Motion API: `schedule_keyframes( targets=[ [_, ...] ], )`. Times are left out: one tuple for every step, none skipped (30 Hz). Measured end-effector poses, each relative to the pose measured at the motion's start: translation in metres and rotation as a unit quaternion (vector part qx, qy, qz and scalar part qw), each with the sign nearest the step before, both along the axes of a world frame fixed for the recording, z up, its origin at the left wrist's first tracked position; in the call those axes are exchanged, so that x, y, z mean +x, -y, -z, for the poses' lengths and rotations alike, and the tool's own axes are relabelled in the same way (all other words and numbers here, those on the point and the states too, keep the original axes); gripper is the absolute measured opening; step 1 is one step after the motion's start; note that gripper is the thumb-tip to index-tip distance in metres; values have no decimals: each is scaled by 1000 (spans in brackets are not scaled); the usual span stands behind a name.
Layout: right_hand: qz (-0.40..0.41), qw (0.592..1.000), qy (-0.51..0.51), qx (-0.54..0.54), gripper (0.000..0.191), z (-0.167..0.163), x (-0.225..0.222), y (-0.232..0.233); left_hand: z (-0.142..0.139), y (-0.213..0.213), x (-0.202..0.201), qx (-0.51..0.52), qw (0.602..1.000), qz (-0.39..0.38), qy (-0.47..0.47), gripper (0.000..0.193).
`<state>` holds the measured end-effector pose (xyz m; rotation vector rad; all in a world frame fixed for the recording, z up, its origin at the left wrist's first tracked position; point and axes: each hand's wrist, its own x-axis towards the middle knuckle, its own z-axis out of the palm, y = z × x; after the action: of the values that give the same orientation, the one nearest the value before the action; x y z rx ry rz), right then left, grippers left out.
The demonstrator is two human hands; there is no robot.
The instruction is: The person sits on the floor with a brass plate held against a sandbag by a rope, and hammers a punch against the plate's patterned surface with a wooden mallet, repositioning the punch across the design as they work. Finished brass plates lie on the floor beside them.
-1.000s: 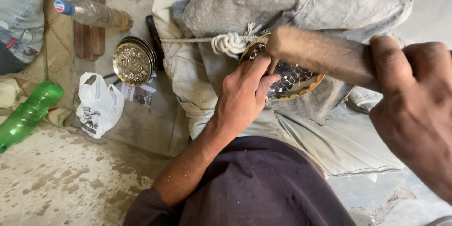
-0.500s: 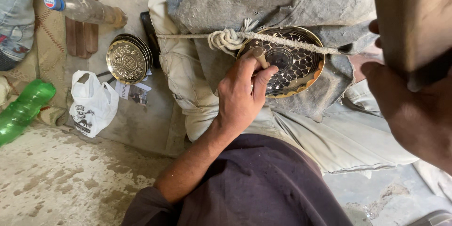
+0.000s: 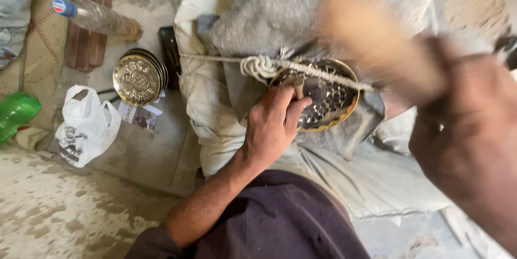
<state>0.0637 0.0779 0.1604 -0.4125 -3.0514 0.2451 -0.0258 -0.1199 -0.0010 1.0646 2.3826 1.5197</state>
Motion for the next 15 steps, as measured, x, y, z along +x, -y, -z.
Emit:
schedule_keyframes(
  targets=[
    [-2,1000,10,24,52,-3,-2,0,-1,-1,-2,-4,1000,-2,-5,24],
    [-33,993,23,109,54,-7,-2,0,-2,-2,-4,2,1000,3,-1,23],
    [-22,994,20,107,55,-10,-4,1,-4,-2,-5,6,1000,8,6,23],
    [-11,994,17,105,56,-14,-5,2,-6,-2,-6,10,1000,12,15,23],
    [41,999,-5,17,57,-15,-7,4,-8,-2,-8,9,1000,12,14,23],
    [43,999,-3,15,59,-18,-8,5,-9,-2,-9,7,1000,14,13,23],
    [45,999,-2,13,61,-20,-9,5,-11,-2,-10,3,1000,17,13,22],
    [-4,995,24,97,63,-23,-8,5,-12,-2,-11,8,1000,19,16,23],
    [-52,981,49,179,67,-25,-8,6,-14,-2,-11,13,999,22,20,23],
    [4,996,23,88,64,-25,-8,7,-15,-2,-12,17,999,25,23,23],
    [61,998,-3,-5,62,-25,-7,8,-15,-2,-12,19,999,27,27,23],
    [64,998,1,5,60,-25,-6,7,-16,-2,-12,20,999,28,31,23],
    [68,998,5,16,58,-24,-5,8,-16,-1,-12,20,999,29,35,23],
    [18,991,38,129,56,-23,-3,7,-16,-1,-13,15,999,31,27,23],
    [-31,968,71,240,55,-22,-2,7,-16,-2,-13,10,999,33,19,24]
  ],
)
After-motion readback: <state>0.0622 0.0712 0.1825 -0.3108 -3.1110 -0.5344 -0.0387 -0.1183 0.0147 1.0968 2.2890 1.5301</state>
